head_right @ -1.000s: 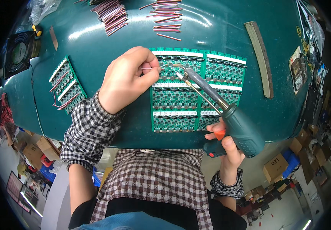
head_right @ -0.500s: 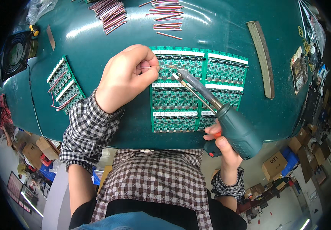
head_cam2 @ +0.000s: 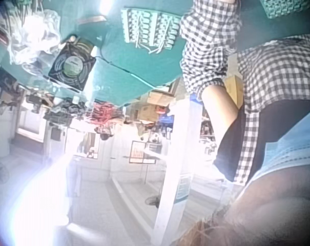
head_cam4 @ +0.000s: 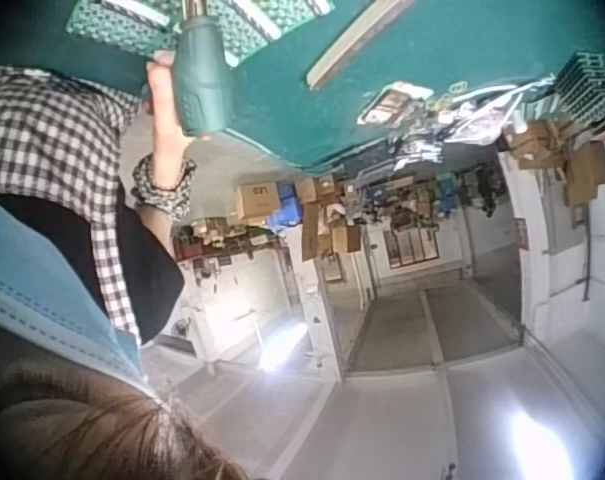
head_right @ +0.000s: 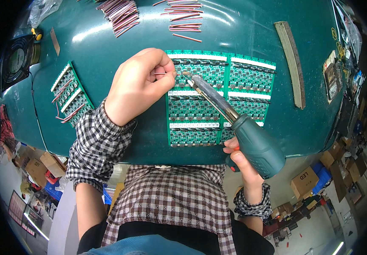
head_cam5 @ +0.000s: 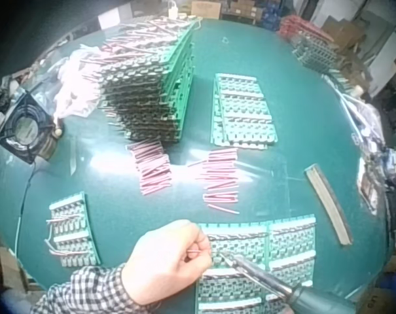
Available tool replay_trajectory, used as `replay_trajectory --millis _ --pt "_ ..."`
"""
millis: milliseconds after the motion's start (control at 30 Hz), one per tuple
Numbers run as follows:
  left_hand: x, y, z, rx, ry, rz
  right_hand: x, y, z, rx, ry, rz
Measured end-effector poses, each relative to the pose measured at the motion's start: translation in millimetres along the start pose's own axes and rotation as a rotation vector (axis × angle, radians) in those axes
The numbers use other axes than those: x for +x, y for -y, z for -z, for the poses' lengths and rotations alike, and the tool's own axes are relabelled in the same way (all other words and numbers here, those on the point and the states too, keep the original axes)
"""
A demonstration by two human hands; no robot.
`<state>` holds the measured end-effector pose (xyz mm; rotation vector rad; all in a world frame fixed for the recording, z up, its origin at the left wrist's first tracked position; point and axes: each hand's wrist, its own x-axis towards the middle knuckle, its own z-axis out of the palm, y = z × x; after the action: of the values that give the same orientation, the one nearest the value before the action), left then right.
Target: The person solders wires onto circuit board panels using a soldering gun, separates the soldered boards, stacks them on the table by hand, and solders wires onto additional panels.
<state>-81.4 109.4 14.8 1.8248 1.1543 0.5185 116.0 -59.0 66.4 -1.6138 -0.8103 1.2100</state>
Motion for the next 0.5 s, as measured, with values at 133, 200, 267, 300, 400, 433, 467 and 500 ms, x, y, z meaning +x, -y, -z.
replay_trajectory --millis 133,200,267,300,400,433,467,500 --pt "0.0 0.2 -0.5 0.007 -0.003 -0.004 0.4 0.3 -0.9 -0.024 0.006 -0.008" --pt "-0.1 0.2 -0.4 0.006 -0.007 -0.006 0.6 -0.1 -1.2 -0.032 0.014 0.0" --pt "-0.1 0.2 -0.4 0.01 -0.007 -0.008 0.7 -0.4 -1.7 -0.039 0.016 0.01" --pt "-0.1 0.1 -0.5 0.015 -0.006 -0.008 0.4 -0.4 -2.0 -0.039 0.016 0.01" --pt "-0.2 0.0 -0.4 0.019 -0.008 -0.01 -0.2 -0.1 -3.0 -0.055 0.003 -0.008" --pt "-0.2 0.0 -0.4 0.025 -0.006 -0.013 0.0 0.0 -3.0 -0.055 0.012 -0.001" --pt "-0.2 -0.1 -0.4 0.018 -0.009 -0.012 0.1 0.0 -3.1 -0.055 0.02 0.006" --pt "-0.2 -0.1 -0.2 0.022 -0.007 -0.013 0.1 0.0 -3.2 -0.055 0.02 0.006"
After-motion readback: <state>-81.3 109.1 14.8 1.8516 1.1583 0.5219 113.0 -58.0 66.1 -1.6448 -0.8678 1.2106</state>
